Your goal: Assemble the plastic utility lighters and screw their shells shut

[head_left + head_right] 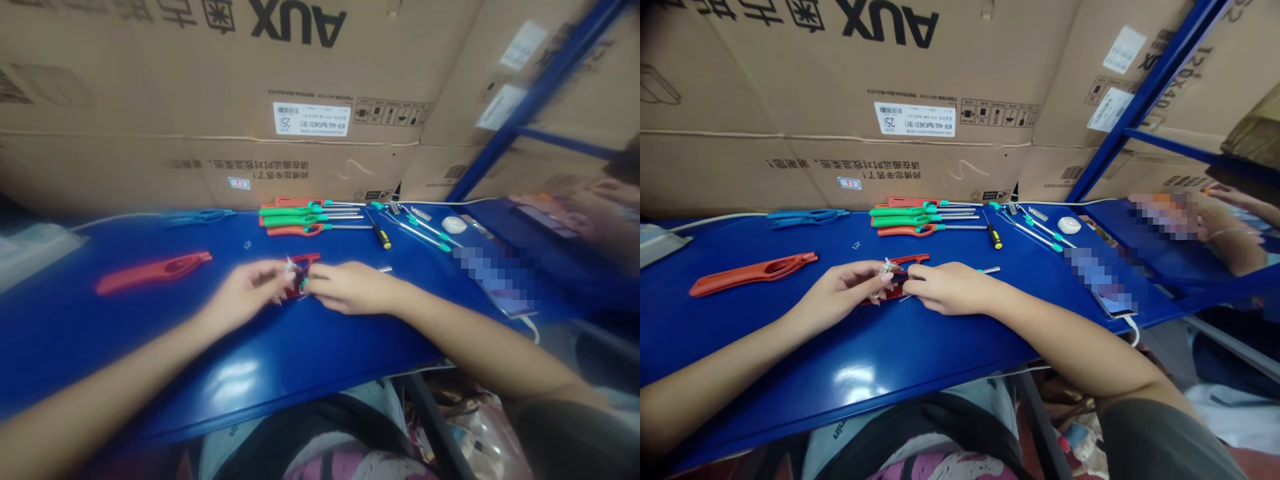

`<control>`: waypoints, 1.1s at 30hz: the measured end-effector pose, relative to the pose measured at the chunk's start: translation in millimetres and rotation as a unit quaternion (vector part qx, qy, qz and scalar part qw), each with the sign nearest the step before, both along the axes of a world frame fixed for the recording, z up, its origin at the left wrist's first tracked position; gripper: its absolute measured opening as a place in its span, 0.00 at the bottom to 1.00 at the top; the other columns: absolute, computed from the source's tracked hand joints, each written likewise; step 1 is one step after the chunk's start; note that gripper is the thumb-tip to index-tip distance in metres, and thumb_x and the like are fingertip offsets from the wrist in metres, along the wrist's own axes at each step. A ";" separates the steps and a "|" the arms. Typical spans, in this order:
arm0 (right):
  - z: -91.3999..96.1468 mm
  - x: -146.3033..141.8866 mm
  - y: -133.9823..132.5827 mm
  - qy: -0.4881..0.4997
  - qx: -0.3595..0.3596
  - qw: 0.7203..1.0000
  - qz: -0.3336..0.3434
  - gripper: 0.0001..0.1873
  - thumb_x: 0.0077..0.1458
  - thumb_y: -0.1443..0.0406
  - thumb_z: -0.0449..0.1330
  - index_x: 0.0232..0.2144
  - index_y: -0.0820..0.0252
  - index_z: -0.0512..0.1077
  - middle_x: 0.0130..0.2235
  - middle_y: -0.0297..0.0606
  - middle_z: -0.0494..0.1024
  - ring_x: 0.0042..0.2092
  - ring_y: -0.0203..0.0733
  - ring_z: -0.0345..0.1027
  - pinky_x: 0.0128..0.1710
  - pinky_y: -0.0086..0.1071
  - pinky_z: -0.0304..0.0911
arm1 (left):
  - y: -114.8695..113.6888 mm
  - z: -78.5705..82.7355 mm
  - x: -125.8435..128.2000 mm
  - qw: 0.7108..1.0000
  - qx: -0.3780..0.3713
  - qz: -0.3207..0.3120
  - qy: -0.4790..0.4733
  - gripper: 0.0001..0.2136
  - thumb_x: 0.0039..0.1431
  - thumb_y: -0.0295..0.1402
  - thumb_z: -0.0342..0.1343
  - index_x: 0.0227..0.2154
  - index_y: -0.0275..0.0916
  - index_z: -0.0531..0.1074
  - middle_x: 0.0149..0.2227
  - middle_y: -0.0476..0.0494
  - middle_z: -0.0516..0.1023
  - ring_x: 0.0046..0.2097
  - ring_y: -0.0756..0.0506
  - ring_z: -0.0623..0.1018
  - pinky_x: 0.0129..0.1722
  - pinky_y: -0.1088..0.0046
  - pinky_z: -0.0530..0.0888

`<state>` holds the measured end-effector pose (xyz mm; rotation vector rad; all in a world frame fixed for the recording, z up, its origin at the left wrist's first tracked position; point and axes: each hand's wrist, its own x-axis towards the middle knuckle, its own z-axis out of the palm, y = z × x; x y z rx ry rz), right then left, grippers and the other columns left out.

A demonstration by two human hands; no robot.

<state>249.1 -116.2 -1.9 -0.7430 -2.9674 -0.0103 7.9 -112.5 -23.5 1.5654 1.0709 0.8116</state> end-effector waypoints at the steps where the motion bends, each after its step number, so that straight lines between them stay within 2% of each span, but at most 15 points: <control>1: 0.4 0.2 0.4 -0.002 0.002 1.000 0.000 0.11 0.66 0.67 0.52 0.49 0.60 0.70 0.49 0.42 0.73 0.32 0.36 0.62 0.26 0.31 0.51 | -0.1 1.1 0.1 1.000 -0.001 -0.003 0.004 0.21 0.53 0.50 0.66 0.38 0.35 0.80 0.29 0.45 0.81 0.27 0.49 0.77 0.28 0.74 0.77; 8: -5.2 3.1 3.1 0.032 -0.038 0.999 -0.015 0.12 0.65 0.68 0.52 0.50 0.59 0.69 0.49 0.42 0.74 0.33 0.36 0.63 0.27 0.30 0.52 | 0.6 4.2 1.8 0.998 0.001 -0.047 0.033 0.22 0.56 0.51 0.63 0.39 0.35 0.77 0.29 0.46 0.79 0.28 0.50 0.75 0.30 0.75 0.75; 16: -9.7 3.8 7.2 0.108 -0.117 0.987 -0.025 0.06 0.63 0.69 0.55 0.42 0.61 0.70 0.42 0.39 0.74 0.36 0.37 0.65 0.32 0.29 0.58 | 3.0 1.1 -1.3 0.995 0.026 -0.083 0.053 0.19 0.61 0.50 0.58 0.37 0.36 0.74 0.29 0.48 0.75 0.29 0.50 0.73 0.30 0.75 0.73; 20: -10.1 3.1 9.4 0.207 -0.200 0.957 -0.038 0.08 0.55 0.74 0.58 0.37 0.61 0.70 0.36 0.33 0.71 0.32 0.32 0.63 0.33 0.27 0.60 | 3.0 -1.6 -3.0 0.995 0.043 -0.075 0.054 0.18 0.64 0.49 0.55 0.38 0.37 0.71 0.25 0.53 0.68 0.25 0.52 0.67 0.25 0.76 0.66; 24: -9.5 3.8 10.3 0.257 -0.306 0.910 -0.111 0.07 0.55 0.73 0.58 0.36 0.59 0.66 0.27 0.26 0.67 0.24 0.29 0.60 0.25 0.24 0.58 | 1.3 -3.0 -3.3 0.994 0.086 -0.047 0.047 0.14 0.66 0.46 0.51 0.38 0.38 0.69 0.27 0.52 0.67 0.27 0.51 0.65 0.27 0.76 0.64; 28: -12.0 5.0 12.7 0.259 -0.396 0.862 -0.179 0.05 0.59 0.68 0.58 0.35 0.57 0.62 0.21 0.21 0.64 0.18 0.28 0.57 0.20 0.23 0.54 | -3.2 0.3 -4.7 0.968 0.188 -0.027 0.165 0.11 0.65 0.42 0.55 0.37 0.38 0.69 0.27 0.53 0.67 0.29 0.51 0.66 0.30 0.75 0.63; 31: -15.3 5.4 15.9 0.275 -0.386 0.861 -0.185 0.08 0.57 0.68 0.61 0.33 0.57 0.63 0.21 0.22 0.64 0.20 0.28 0.57 0.22 0.22 0.53 | -5.2 2.9 -5.6 0.940 0.244 -0.050 0.232 0.08 0.64 0.38 0.55 0.38 0.39 0.69 0.26 0.54 0.65 0.27 0.51 0.65 0.28 0.75 0.62; 33: -16.2 5.3 17.7 0.277 -0.372 0.868 -0.179 0.09 0.56 0.67 0.63 0.32 0.58 0.64 0.22 0.22 0.64 0.22 0.28 0.57 0.24 0.23 0.53 | -4.8 2.6 -5.6 0.935 0.254 -0.067 0.240 0.07 0.65 0.38 0.55 0.38 0.38 0.69 0.26 0.54 0.66 0.27 0.51 0.66 0.28 0.75 0.62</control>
